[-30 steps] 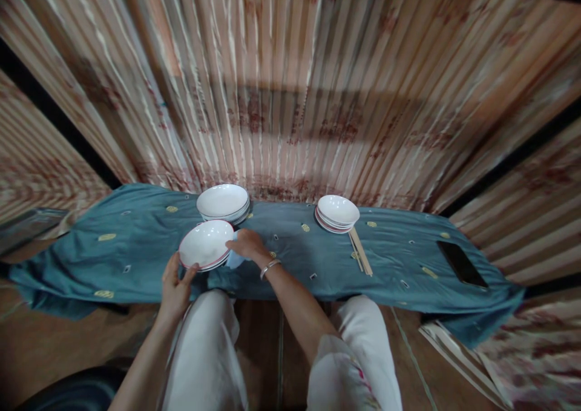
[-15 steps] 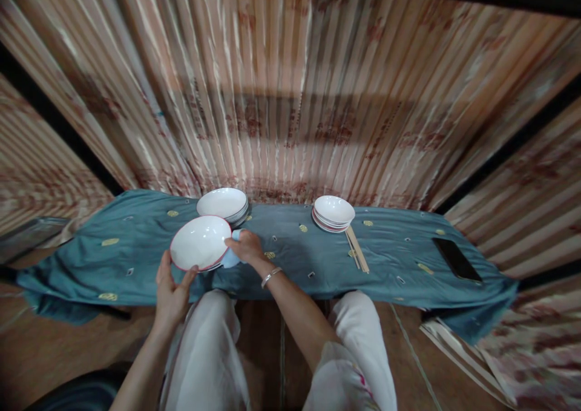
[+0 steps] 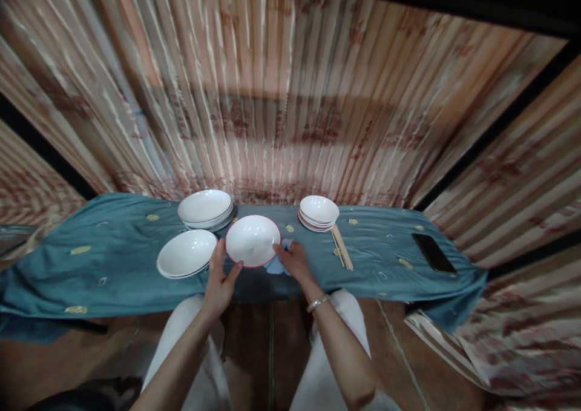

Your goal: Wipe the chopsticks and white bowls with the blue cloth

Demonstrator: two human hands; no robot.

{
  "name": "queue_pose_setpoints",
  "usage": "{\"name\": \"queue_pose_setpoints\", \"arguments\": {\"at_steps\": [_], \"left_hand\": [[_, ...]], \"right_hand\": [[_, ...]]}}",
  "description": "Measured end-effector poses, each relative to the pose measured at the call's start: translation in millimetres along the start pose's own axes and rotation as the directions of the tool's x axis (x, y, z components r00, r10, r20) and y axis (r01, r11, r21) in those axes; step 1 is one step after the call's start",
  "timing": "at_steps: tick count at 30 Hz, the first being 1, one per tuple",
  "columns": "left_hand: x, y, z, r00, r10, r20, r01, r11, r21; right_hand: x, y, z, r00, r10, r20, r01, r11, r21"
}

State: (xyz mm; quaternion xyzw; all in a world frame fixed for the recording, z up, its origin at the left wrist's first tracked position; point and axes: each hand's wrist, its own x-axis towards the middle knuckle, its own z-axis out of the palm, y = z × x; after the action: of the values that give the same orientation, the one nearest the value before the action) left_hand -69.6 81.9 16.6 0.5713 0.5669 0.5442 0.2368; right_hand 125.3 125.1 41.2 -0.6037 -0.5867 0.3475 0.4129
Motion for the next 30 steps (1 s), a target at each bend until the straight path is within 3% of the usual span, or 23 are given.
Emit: {"name": "queue_pose_setpoints", "arguments": {"at_steps": [7, 15, 18, 23, 25, 27, 29, 30], "left_hand": [[28, -20, 66, 0.995, -0.039, 0.087, 0.045, 0.997, -0.064], [30, -48, 86, 0.99, -0.045, 0.13, 0.052, 0.997, -0.053], [27, -57, 86, 0.99, -0.02, 0.14, 0.029, 0.998, -0.063], [28, -65, 84, 0.987, 0.005, 0.163, 0.015, 0.992, -0.121], [28, -65, 84, 0.984, -0.005, 0.177, 0.029, 0.99, -0.135], [28, -63, 83, 0.981, -0.027, 0.193, 0.057, 0.987, -0.152], [28, -60, 82, 0.977, -0.066, 0.201, 0.104, 0.977, -0.184], [29, -59, 81, 0.976, -0.092, 0.199, 0.133, 0.969, -0.207]], "right_hand": [[19, 32, -27, 0.988, -0.019, -0.153, -0.001, 0.991, -0.135], [26, 59, -24, 0.993, 0.034, -0.114, -0.064, 0.959, -0.278], [18, 53, -37, 0.993, 0.01, -0.116, -0.063, 0.881, -0.469], [6, 18, -63, 0.955, -0.107, -0.276, -0.142, 0.652, -0.744], [7, 4, -57, 0.95, -0.239, -0.203, -0.019, 0.603, -0.798], [11, -2, -43, 0.928, -0.371, -0.038, 0.194, 0.567, -0.801], [15, 0, -26, 0.891, -0.431, 0.144, 0.385, 0.547, -0.744], [17, 4, -20, 0.884, -0.426, 0.192, 0.425, 0.561, -0.711]]}}
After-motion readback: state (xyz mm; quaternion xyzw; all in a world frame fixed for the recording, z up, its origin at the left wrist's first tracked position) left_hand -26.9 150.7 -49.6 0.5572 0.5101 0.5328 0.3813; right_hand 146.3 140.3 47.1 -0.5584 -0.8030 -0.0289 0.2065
